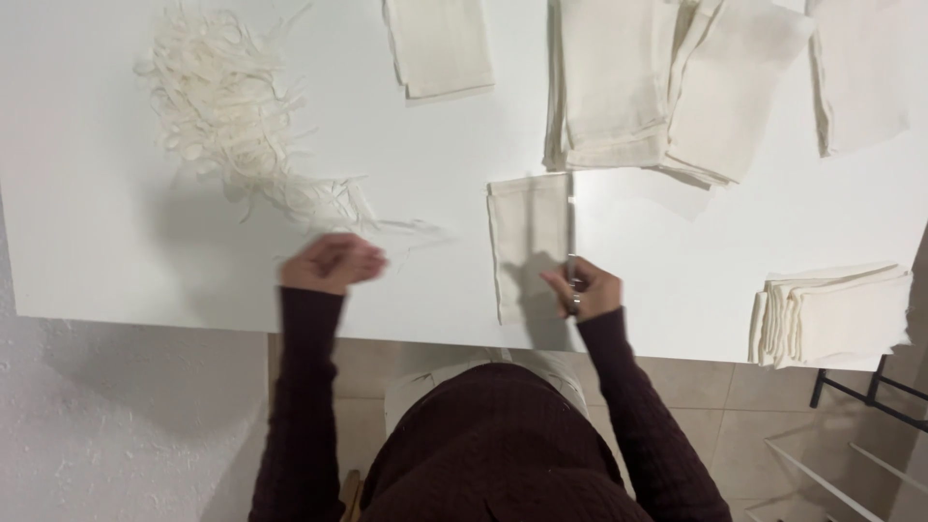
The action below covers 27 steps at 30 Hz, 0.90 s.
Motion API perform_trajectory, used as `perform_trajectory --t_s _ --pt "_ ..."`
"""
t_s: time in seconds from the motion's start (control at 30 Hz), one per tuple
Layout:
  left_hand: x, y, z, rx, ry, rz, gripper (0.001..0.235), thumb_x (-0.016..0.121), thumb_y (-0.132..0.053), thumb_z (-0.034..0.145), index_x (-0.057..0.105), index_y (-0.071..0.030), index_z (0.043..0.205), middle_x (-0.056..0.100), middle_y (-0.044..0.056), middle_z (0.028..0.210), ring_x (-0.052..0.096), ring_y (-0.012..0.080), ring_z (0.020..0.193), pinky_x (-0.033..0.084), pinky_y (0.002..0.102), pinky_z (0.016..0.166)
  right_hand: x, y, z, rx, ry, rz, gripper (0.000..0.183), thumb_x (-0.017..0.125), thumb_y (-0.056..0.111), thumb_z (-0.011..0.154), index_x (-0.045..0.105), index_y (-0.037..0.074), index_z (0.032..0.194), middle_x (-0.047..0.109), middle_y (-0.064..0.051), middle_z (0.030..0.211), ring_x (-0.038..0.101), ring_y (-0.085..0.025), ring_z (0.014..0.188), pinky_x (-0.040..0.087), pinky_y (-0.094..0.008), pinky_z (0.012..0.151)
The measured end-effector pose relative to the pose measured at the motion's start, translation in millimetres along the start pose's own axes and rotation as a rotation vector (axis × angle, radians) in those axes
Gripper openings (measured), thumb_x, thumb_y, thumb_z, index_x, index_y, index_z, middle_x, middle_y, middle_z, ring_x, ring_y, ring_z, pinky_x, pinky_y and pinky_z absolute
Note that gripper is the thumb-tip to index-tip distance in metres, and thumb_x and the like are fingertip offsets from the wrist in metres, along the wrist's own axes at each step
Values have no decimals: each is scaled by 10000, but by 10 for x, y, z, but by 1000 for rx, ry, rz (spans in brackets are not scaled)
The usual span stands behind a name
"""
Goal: Trimming excess material from folded fabric pieces using scissors at a workbench.
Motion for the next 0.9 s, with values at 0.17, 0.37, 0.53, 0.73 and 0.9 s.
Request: perform_trajectory --t_s 0.17,0.37,0.53,0.73,0.9 --pt "149 -300 50 400 -271 351 278 677 -98 1015 560 -2 1248 710 154 964 699 230 768 596 291 632 -547 -147 -170 18 -197 -83 297 819 179 899 650 -54 827 615 -170 613 562 -194 376 453 -284 366" --pt "1449 355 502 893 -72 969 409 837 -287 857 652 -124 1184 631 31 1063 598 243 1016 502 389 853 -513 -428 -267 53 -301 -319 317 833 278 856 710 31 1013 645 -151 688 620 -243 425 507 -318 424" --pt "2031 641 784 827 95 1216 638 853 -410 790 573 -151 1302 548 24 1131 524 242 1075 471 403 845 -305 -1116 -62 -204 -348 -773 395 819 549 783 678 196 896 717 -24 734 735 -196 681 580 -308 644" --pt "2200 495 638 731 399 1204 327 804 -383 840 698 -175 1069 617 37 937 630 270 931 501 419 822 -593 -1085 -89 -341 -252 -534 354 828 442 803 641 144 760 687 -88 621 701 -288 594 550 -381 547" --pt "3036 -628 365 689 596 796 342 833 -302 833 721 -120 1100 768 136 1003 730 361 958 586 456 793 -1385 -443 -78 -131 -332 -173 187 811 279 846 709 132 790 684 -43 581 629 -143 379 519 -228 400"
Point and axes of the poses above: each hand's wrist, its own z-axis towards the middle knuckle, its own x-axis out of the palm, y = z × x, the point moved 2 cm from there along z, towards the middle knuckle
